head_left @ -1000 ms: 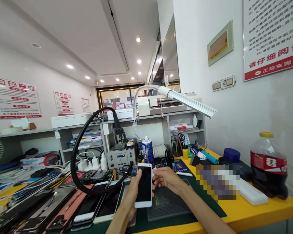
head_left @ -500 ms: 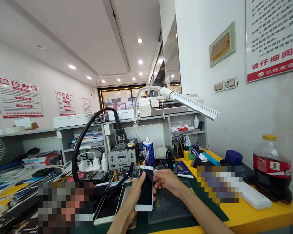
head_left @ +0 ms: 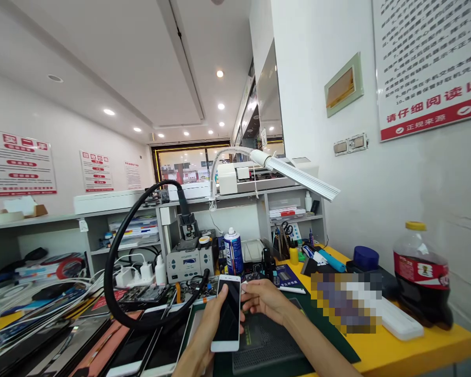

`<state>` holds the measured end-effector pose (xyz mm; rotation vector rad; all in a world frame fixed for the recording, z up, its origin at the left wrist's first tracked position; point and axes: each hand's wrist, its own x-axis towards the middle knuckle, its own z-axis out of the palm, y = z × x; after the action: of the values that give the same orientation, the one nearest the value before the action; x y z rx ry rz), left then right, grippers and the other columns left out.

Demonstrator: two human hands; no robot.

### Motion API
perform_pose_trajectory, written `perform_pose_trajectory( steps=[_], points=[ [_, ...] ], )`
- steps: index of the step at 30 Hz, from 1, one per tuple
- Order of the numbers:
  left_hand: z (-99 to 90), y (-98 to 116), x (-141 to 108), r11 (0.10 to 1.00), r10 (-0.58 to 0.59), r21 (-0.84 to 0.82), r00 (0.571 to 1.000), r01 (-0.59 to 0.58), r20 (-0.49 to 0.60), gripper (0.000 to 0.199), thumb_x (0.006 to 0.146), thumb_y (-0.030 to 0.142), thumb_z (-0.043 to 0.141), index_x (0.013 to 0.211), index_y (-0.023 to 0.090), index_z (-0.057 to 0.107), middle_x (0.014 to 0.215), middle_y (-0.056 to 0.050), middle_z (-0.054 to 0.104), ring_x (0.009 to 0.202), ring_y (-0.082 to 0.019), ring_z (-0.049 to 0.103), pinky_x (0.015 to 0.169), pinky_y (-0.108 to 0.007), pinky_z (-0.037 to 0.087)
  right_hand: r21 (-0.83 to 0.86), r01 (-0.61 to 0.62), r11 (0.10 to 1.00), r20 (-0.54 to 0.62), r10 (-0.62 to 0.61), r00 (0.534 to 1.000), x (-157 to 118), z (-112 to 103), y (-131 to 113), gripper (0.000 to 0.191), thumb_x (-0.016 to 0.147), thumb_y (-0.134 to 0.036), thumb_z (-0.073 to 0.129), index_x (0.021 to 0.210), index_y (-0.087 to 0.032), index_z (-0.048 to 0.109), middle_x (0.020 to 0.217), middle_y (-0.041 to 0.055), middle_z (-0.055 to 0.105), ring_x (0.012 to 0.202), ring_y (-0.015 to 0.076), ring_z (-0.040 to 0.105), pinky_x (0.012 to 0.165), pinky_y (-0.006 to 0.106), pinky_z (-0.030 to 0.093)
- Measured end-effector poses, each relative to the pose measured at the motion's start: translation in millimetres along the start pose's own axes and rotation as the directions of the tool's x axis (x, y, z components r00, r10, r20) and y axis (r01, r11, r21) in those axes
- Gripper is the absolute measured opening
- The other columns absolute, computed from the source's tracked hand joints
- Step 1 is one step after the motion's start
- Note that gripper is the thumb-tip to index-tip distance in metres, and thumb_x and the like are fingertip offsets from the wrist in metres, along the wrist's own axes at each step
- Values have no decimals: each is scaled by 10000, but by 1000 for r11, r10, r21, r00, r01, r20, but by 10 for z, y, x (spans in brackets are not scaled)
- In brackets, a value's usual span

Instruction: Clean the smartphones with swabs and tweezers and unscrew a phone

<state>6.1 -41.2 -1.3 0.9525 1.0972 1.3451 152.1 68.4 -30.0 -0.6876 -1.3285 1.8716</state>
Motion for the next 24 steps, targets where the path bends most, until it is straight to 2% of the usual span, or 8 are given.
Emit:
perform_pose_trajectory(
  steps=[7, 18, 24],
  points=[
    [1, 35, -24, 1000, -6, -22, 1000, 6, -23, 619, 812, 694, 568, 988, 107, 653, 691, -107, 721, 499, -188, 650, 499, -273, 493, 28, -19, 999, 24, 18, 1000, 17, 38, -15, 371, 765, -415, 800, 884, -86, 678, 773, 95, 731, 601, 151, 696, 502, 207, 477],
    [14, 79, -41, 999, 10, -54, 1000, -10, 3, 553, 820, 647, 600, 979, 119, 647, 690, -91, 721, 513, -195, 665, 508, -283, 520, 44, -24, 999, 22, 23, 999, 47, 61, -19, 335, 783, -407, 785, 851, -97, 679, 760, 86, 734, 588, 151, 694, 491, 209, 471],
    [-24, 33, 5, 997, -10, -81, 1000, 10, -1, 601, 823, 673, 573, 1010, 105, 628, 699, -106, 728, 515, -209, 682, 499, -287, 523, 84, -53, 995, 29, 51, 998, 22, 43, -16, 318, 790, -385, 788, 858, -92, 683, 772, 87, 740, 604, 149, 698, 513, 210, 477]
  ],
)
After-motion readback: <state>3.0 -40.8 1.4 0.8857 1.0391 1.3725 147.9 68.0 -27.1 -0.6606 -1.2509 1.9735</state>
